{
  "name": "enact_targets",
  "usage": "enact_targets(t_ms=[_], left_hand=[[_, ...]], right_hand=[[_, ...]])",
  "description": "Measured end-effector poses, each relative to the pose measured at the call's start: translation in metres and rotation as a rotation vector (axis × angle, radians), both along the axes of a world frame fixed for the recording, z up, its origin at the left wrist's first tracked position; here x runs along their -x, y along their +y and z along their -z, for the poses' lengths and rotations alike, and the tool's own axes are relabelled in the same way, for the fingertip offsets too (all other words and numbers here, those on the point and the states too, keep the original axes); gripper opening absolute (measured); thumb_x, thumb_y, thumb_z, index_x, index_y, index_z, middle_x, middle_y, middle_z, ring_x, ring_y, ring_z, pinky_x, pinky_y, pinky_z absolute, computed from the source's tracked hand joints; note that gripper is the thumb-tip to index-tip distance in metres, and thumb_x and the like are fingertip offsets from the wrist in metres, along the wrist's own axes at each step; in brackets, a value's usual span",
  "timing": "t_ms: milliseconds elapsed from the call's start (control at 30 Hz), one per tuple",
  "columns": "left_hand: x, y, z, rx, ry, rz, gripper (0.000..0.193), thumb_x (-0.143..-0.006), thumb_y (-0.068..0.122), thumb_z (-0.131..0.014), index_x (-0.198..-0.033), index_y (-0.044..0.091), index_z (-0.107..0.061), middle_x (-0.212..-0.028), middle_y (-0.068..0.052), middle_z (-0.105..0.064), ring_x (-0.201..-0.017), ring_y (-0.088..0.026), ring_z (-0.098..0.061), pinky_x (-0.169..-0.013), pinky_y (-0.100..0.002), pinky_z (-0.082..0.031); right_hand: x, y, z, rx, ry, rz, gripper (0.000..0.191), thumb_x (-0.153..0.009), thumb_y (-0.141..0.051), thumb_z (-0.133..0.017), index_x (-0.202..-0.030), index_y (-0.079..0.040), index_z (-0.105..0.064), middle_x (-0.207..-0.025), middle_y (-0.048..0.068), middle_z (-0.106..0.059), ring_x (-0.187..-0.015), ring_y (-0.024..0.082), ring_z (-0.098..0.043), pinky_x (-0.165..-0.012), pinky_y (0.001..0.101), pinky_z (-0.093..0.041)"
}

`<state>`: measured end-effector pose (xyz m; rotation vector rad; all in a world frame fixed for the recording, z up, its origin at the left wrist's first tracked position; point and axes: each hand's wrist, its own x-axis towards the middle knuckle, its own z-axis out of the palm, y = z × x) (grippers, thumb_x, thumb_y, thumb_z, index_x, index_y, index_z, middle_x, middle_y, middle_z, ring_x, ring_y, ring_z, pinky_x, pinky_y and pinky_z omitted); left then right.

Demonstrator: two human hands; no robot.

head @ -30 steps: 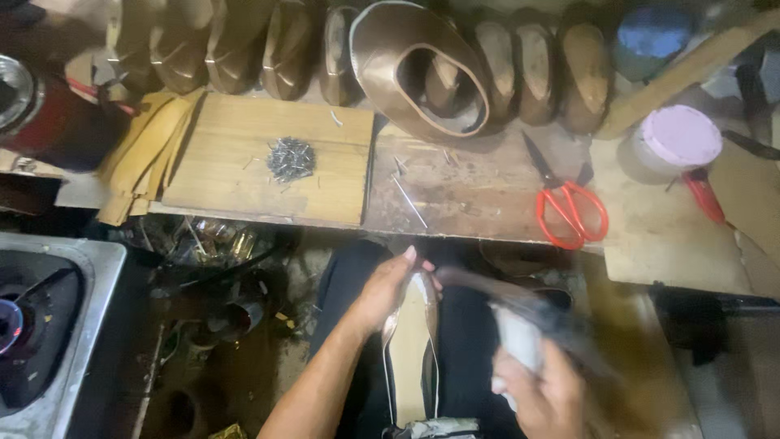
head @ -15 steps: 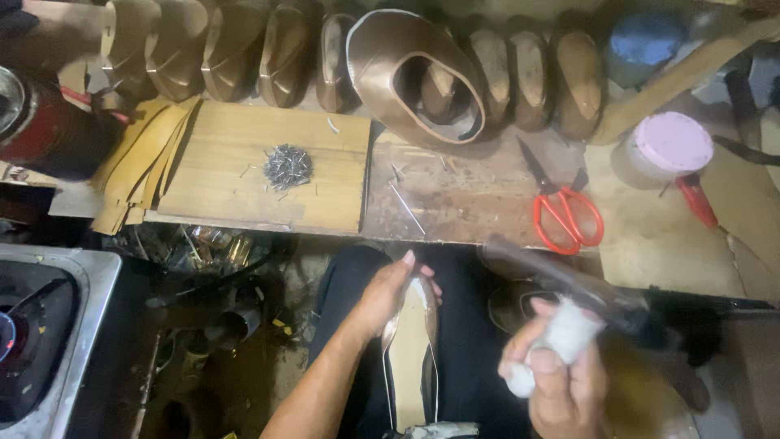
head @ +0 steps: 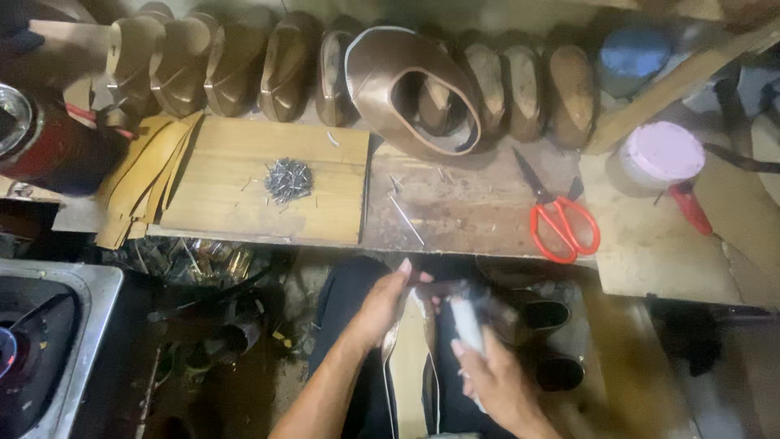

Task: The person holds a brown shoe and repeatedly rubs its edges with a white cloth, then uses a hammer to tap the shoe's edge. The person continues to rub and tap the shoe's edge while turning it over to work on different sides.

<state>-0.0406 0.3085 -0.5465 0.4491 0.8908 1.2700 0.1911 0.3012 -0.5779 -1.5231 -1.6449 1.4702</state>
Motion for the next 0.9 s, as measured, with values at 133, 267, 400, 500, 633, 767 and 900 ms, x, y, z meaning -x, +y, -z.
enact_targets(t_ms=[133, 267, 400, 500, 633, 767, 900], left_hand=[[-0.001, -0.002, 0.016, 0.032, -0.030, -0.004, 0.057, -0.103, 0.050, -0.046, -0.117, -0.002, -0.063, -0.092, -0.021, -0.075, -0.083, -0.030, -0.073, -0.080, -0.041, -0.058], [0.002, -0.009, 0.033, -0.042, 0.071, 0.018, 0.063, -0.104, 0.054, -0.042, -0.118, -0.003, -0.063, -0.101, -0.018, -0.076, -0.091, -0.026, -0.073, -0.086, -0.039, -0.059], [0.010, -0.032, 0.044, 0.004, 0.055, 0.008, 0.067, -0.103, 0.058, -0.033, -0.118, 0.000, -0.064, -0.097, -0.018, -0.075, -0.087, -0.026, -0.073, -0.081, -0.040, -0.059], [0.012, -0.055, 0.050, -0.050, 0.029, -0.059, 0.065, -0.103, 0.057, -0.029, -0.112, 0.001, -0.062, -0.090, -0.020, -0.075, -0.081, -0.029, -0.075, -0.076, -0.041, -0.061], [0.013, -0.077, 0.058, -0.143, -0.040, -0.107, 0.059, -0.106, 0.053, -0.029, -0.103, 0.001, -0.058, -0.089, -0.023, -0.075, -0.082, -0.032, -0.076, -0.077, -0.043, -0.062], [0.015, -0.091, 0.061, -0.235, 0.169, -0.152, 0.061, -0.111, 0.051, -0.032, -0.103, -0.003, -0.060, -0.091, -0.021, -0.072, -0.083, -0.030, -0.072, -0.077, -0.041, -0.058], [0.015, -0.103, 0.055, -0.236, 0.112, -0.114, 0.058, -0.107, 0.051, -0.030, -0.102, 0.000, -0.057, -0.090, -0.020, -0.074, -0.084, -0.029, -0.075, -0.078, -0.040, -0.061]], right_hand=[[-0.010, 0.008, 0.019, 0.154, -0.054, -0.094, 0.035, -0.092, -0.030, -0.066, -0.114, -0.003, -0.063, -0.061, 0.005, -0.062, -0.045, 0.015, -0.061, -0.042, 0.0318, -0.049], [-0.031, 0.008, 0.014, 0.181, -0.007, -0.073, 0.037, -0.093, -0.030, -0.066, -0.111, 0.002, -0.064, -0.061, 0.007, -0.062, -0.044, 0.017, -0.062, -0.042, 0.0320, -0.050], [-0.052, -0.005, -0.008, 0.072, 0.412, 0.070, 0.052, -0.090, -0.025, -0.065, -0.137, -0.003, -0.060, -0.068, 0.010, -0.061, -0.047, 0.018, -0.061, -0.042, 0.0332, -0.049], [-0.050, -0.010, -0.006, -0.110, 0.755, -0.034, 0.054, -0.097, -0.027, -0.065, -0.142, 0.000, -0.054, -0.073, 0.010, -0.063, -0.052, 0.020, -0.066, -0.046, 0.0352, -0.055], [-0.029, -0.004, 0.026, -0.157, 0.136, -0.279, 0.054, -0.096, -0.026, -0.067, -0.142, 0.000, -0.055, -0.077, 0.011, -0.065, -0.057, 0.020, -0.067, -0.051, 0.0349, -0.055], [-0.040, -0.007, 0.047, 0.005, -0.114, -0.449, 0.054, -0.095, -0.025, -0.069, -0.141, -0.001, -0.057, -0.081, 0.012, -0.066, -0.063, 0.020, -0.068, -0.056, 0.0345, -0.056], [-0.052, -0.006, 0.044, -0.067, 0.258, -0.392, 0.054, -0.093, -0.024, -0.071, -0.141, -0.002, -0.058, -0.085, 0.012, -0.068, -0.068, 0.020, -0.070, -0.061, 0.0342, -0.056]])
